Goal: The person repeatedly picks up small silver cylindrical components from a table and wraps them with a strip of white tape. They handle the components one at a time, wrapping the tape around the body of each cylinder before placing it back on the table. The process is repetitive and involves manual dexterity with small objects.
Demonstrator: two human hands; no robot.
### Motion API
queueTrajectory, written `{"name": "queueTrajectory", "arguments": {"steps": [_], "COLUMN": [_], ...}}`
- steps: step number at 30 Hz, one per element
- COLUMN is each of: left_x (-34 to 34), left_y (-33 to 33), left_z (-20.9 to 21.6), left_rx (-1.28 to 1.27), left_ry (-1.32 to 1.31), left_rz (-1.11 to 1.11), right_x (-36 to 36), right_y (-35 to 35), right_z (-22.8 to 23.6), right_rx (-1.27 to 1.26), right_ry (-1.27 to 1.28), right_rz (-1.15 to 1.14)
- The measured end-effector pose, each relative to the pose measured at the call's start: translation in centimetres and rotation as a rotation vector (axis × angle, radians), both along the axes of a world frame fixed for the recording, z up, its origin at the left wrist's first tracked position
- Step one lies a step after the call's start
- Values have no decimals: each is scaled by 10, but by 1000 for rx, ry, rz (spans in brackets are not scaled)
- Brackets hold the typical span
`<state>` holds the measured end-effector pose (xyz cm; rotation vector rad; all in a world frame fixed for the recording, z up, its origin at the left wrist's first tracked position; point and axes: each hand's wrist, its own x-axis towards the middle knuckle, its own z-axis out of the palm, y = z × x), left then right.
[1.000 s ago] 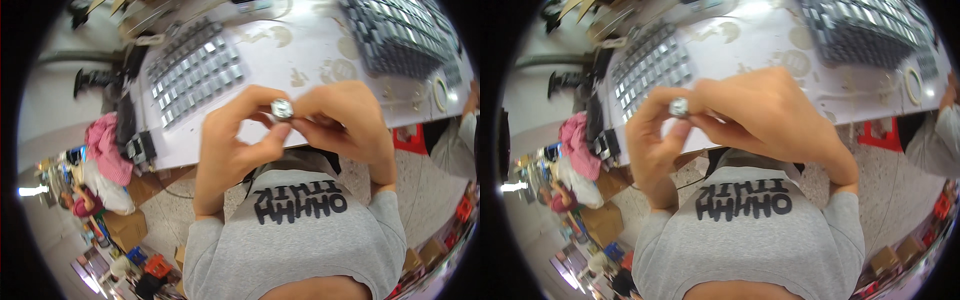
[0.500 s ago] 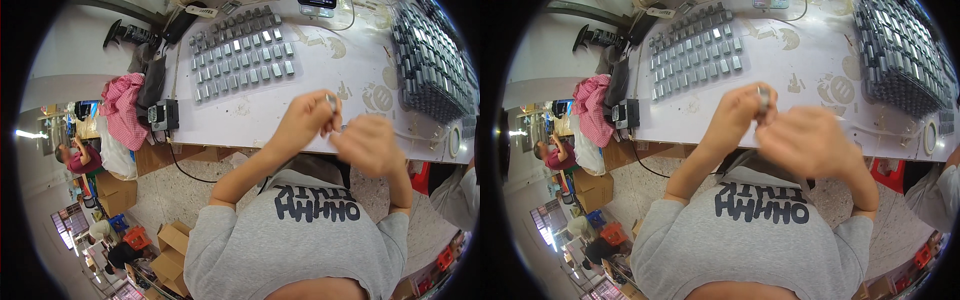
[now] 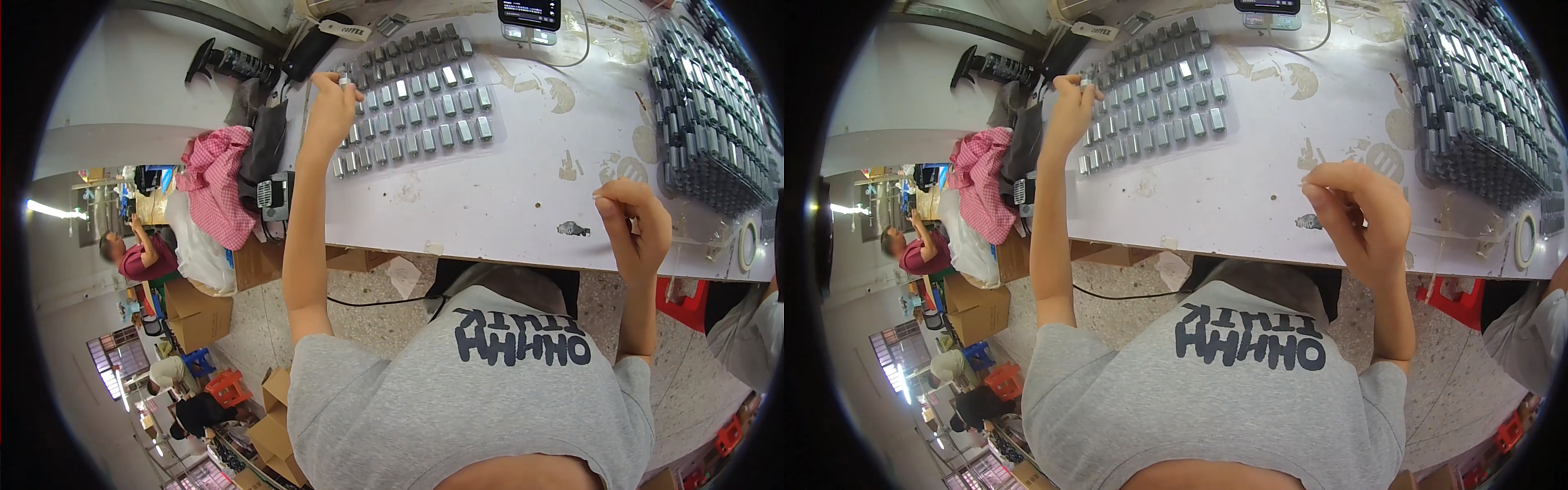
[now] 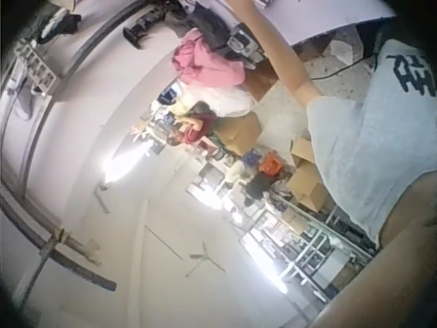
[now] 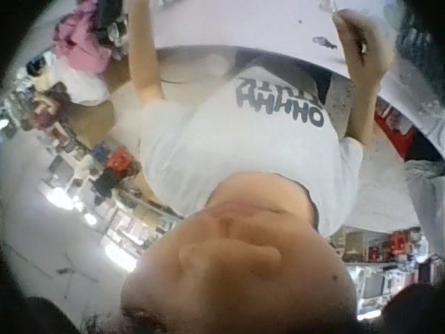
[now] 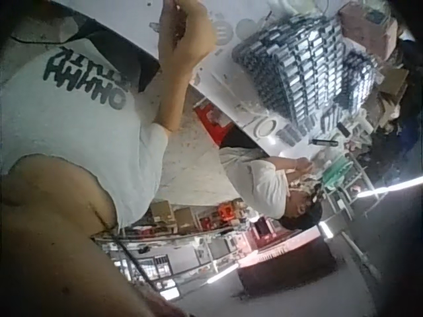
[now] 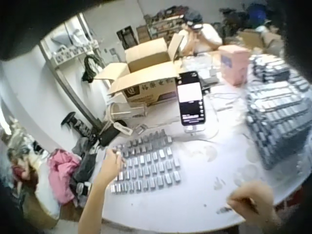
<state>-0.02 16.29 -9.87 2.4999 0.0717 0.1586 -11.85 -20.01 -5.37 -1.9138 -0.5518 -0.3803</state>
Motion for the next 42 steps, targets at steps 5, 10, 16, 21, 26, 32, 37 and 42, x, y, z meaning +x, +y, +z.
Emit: {"name": "queueTrajectory", "arguments": {"steps": [5,10,16,21,26,32,37,42], "left_x": [8,22,49,57,58,48,44,50], "left_y": [11,15,34,27,28,22,22,16], "left_z": [3,-1,-3,-6,-6,-5,-7,-3], "left_rx": [-137,148,395,720,723,779,781,634], "left_ry": [-16,-247,-226,-218,-309,-279,-279,-304], "left_rz": [-67,-57,-44,-111,-199,-241,-260,-169], "right_x": [5,10,10,11,11,9,8,7], "right_y": [1,7,7,9,8,7,8,6], "right_z": [-7,-12,-15,-17,-17,-18,-18,-17], "right_rx": [19,76,57,102,109,115,126,116], "right_ry": [34,108,150,195,186,185,172,214], "right_rz": [-19,-30,-17,-30,-20,-38,-27,-41]}}
